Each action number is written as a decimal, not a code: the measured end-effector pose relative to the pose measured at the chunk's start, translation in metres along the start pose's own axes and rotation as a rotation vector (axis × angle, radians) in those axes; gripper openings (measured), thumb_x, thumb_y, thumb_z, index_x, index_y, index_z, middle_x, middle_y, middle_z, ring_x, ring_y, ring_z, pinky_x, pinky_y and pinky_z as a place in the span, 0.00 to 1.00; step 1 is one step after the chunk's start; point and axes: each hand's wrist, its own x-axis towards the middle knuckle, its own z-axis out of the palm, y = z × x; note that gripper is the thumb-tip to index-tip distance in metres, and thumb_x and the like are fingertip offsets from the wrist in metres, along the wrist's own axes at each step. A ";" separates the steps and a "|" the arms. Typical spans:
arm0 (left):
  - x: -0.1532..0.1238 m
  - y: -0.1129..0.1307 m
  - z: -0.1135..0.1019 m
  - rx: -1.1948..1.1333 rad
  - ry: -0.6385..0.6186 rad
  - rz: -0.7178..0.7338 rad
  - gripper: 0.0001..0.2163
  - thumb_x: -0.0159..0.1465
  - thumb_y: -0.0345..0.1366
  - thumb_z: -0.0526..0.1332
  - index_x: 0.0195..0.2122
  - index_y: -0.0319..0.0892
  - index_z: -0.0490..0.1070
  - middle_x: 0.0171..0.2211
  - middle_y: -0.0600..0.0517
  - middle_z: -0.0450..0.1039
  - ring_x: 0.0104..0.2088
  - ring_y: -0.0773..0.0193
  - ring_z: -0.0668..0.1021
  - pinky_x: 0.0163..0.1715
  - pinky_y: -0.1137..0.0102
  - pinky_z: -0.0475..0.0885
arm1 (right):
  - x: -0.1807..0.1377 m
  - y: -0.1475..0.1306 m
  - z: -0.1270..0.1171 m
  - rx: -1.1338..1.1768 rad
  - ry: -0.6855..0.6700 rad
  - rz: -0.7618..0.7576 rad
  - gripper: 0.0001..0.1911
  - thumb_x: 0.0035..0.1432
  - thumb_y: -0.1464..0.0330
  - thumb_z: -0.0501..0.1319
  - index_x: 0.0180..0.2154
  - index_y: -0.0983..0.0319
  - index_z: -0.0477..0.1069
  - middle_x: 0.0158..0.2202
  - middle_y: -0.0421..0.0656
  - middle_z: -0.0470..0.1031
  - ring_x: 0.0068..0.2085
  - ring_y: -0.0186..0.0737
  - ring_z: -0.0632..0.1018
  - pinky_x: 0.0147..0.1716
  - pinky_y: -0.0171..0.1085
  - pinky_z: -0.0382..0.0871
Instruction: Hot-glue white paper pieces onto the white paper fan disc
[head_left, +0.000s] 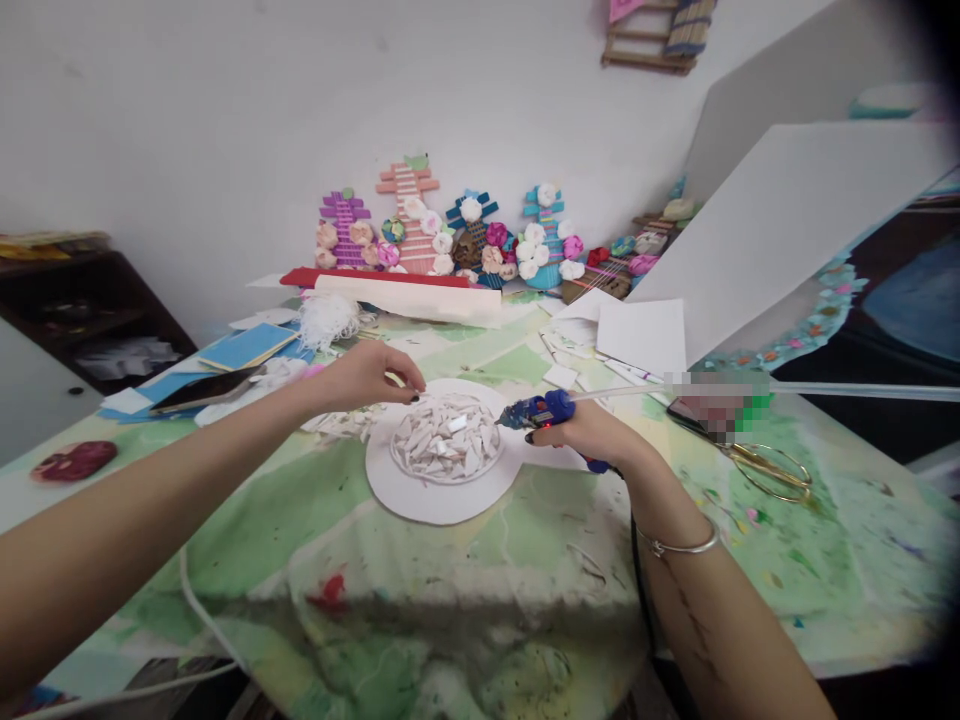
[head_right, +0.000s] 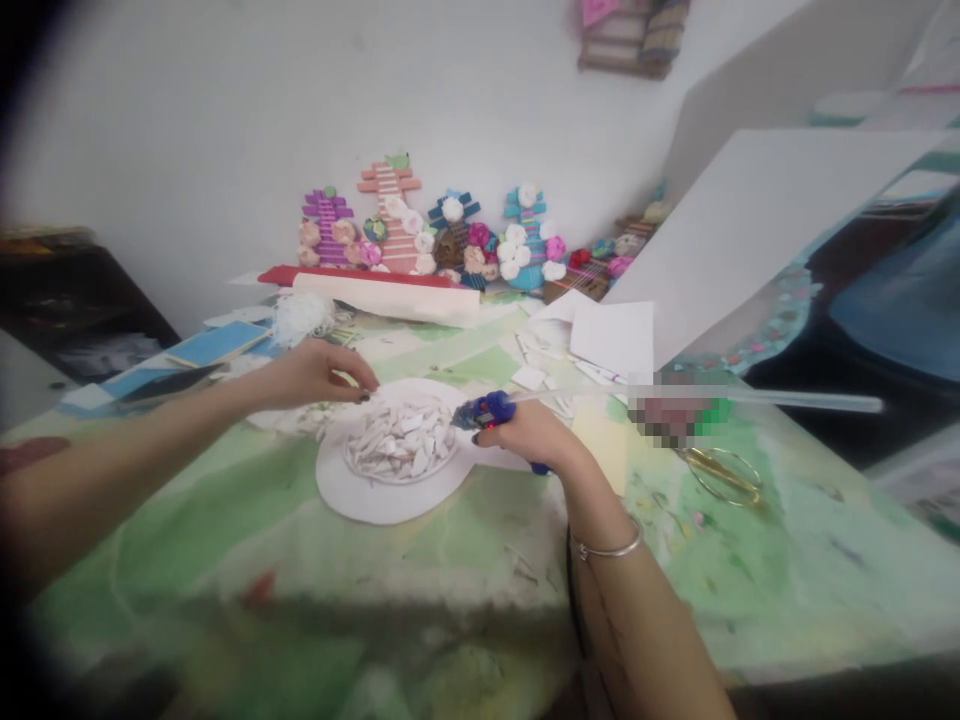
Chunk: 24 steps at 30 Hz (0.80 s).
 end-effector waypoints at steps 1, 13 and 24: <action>0.003 0.007 0.003 -0.014 -0.002 0.027 0.09 0.51 0.37 0.62 0.31 0.42 0.77 0.32 0.51 0.78 0.32 0.64 0.77 0.31 0.76 0.71 | 0.000 0.000 0.000 -0.006 -0.006 -0.007 0.12 0.39 0.61 0.63 0.26 0.61 0.71 0.23 0.38 0.70 0.26 0.35 0.69 0.22 0.31 0.57; 0.039 0.048 0.043 -0.043 -0.084 0.267 0.07 0.53 0.32 0.61 0.31 0.39 0.77 0.30 0.50 0.78 0.31 0.66 0.78 0.31 0.77 0.72 | 0.004 0.001 0.002 -0.071 0.030 -0.046 0.11 0.38 0.61 0.62 0.22 0.62 0.69 0.22 0.37 0.68 0.26 0.34 0.67 0.22 0.32 0.56; 0.044 0.052 0.062 -0.163 0.079 0.225 0.06 0.52 0.36 0.63 0.29 0.39 0.77 0.29 0.49 0.78 0.31 0.65 0.78 0.32 0.75 0.73 | 0.004 0.008 -0.002 0.032 -0.042 -0.096 0.10 0.38 0.62 0.62 0.21 0.62 0.67 0.22 0.38 0.68 0.24 0.33 0.67 0.20 0.31 0.56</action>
